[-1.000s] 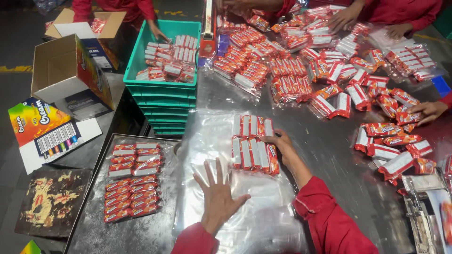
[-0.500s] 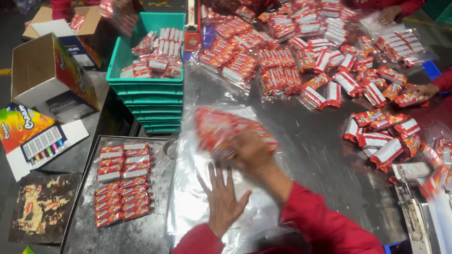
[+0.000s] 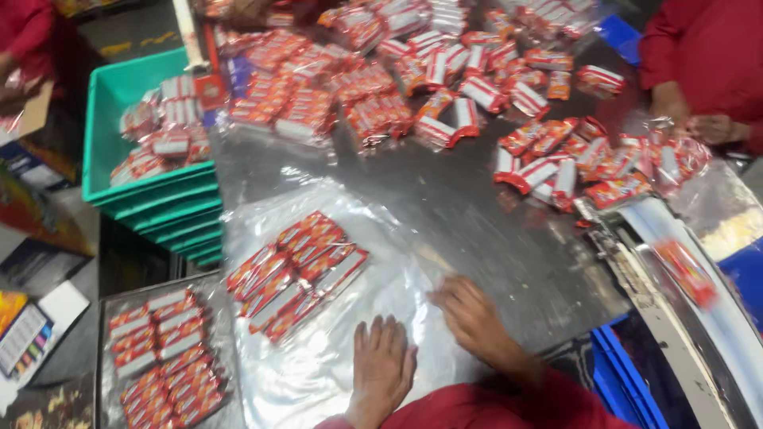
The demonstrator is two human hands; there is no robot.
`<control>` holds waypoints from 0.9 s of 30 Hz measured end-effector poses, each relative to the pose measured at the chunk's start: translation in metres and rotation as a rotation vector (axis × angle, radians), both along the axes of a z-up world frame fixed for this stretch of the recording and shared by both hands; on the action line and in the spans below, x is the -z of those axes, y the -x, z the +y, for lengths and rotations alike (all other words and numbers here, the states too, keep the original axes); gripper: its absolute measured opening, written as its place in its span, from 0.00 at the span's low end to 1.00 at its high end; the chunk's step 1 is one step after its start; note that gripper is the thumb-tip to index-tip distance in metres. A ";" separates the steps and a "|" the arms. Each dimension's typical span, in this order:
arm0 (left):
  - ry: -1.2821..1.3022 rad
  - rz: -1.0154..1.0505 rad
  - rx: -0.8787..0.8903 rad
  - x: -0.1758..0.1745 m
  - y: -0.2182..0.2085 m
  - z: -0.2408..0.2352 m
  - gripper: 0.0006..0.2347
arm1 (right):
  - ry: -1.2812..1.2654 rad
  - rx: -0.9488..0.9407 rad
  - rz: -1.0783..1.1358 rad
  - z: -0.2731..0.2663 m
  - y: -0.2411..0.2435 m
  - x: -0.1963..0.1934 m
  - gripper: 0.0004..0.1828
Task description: The person places small snack packets onto a plastic sheet on a metal table, folds the sheet over them, and moves the bundle toward a conveyor belt. Other workers are visible in the background performing similar tasks.
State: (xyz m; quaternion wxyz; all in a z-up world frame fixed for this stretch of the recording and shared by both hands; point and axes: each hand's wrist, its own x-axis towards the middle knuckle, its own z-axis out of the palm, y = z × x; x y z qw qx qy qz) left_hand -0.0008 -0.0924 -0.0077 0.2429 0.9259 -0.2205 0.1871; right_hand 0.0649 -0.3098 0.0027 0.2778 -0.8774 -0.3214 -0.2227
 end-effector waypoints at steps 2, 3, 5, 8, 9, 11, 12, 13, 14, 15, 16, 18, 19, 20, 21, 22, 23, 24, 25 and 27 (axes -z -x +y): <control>0.126 0.242 0.035 -0.009 0.000 -0.017 0.08 | -0.052 0.125 0.058 -0.038 0.028 0.016 0.19; 0.164 0.246 0.071 -0.009 -0.005 -0.026 0.09 | -0.089 0.190 0.096 -0.050 0.039 0.023 0.18; 0.243 0.258 0.163 -0.005 -0.014 -0.053 0.11 | -0.130 0.260 0.160 -0.066 0.057 0.027 0.17; 0.212 0.492 0.070 0.006 -0.034 -0.086 0.09 | -0.145 0.335 0.237 -0.095 0.076 0.007 0.18; 0.257 0.446 0.064 0.009 -0.034 -0.087 0.06 | -0.170 0.377 0.267 -0.101 0.083 -0.003 0.17; 0.290 0.400 0.049 0.027 -0.036 -0.086 0.03 | -0.176 0.459 0.142 -0.129 0.097 -0.015 0.15; 0.274 0.399 0.041 0.041 -0.034 -0.082 0.02 | -0.145 0.501 -0.010 -0.147 0.102 -0.016 0.14; 0.349 0.374 0.074 0.050 -0.035 -0.079 0.06 | -0.107 0.521 -0.163 -0.167 0.101 -0.020 0.13; 0.436 0.345 0.135 0.058 -0.041 -0.075 0.06 | 0.088 0.781 -0.192 -0.188 0.103 -0.025 0.12; 0.490 0.338 0.171 0.067 -0.045 -0.074 0.06 | 0.289 1.023 -0.209 -0.210 0.104 -0.029 0.12; 0.460 0.375 0.173 0.074 -0.052 -0.071 0.06 | 0.143 1.124 -0.168 -0.232 0.106 -0.034 0.15; 0.413 0.452 0.163 0.086 -0.061 -0.066 0.06 | 0.011 1.268 -0.134 -0.268 0.109 -0.048 0.25; 0.390 0.466 0.154 0.090 -0.073 -0.068 0.06 | 0.029 1.320 -0.152 -0.282 0.101 -0.058 0.33; 0.375 0.479 0.151 0.093 -0.082 -0.069 0.06 | -0.003 1.314 -0.101 -0.291 0.085 -0.068 0.38; 0.362 0.494 0.147 0.096 -0.086 -0.069 0.06 | -0.034 1.310 -0.043 -0.294 0.065 -0.076 0.43; 0.352 0.502 0.144 0.099 -0.089 -0.070 0.06 | -0.065 1.304 0.015 -0.297 0.039 -0.084 0.49; 0.343 0.521 0.138 0.103 -0.083 -0.072 0.06 | 0.187 1.301 0.043 -0.298 0.005 -0.088 0.54; 0.336 0.535 0.140 0.106 -0.077 -0.076 0.06 | 0.076 1.279 0.187 -0.291 -0.033 -0.087 0.58; 0.329 0.547 0.141 0.109 -0.075 -0.079 0.06 | -0.434 0.855 0.231 -0.285 -0.071 -0.082 0.64; 0.298 0.556 0.153 0.108 -0.074 -0.082 0.07 | -0.463 0.771 0.420 -0.270 -0.126 -0.066 0.66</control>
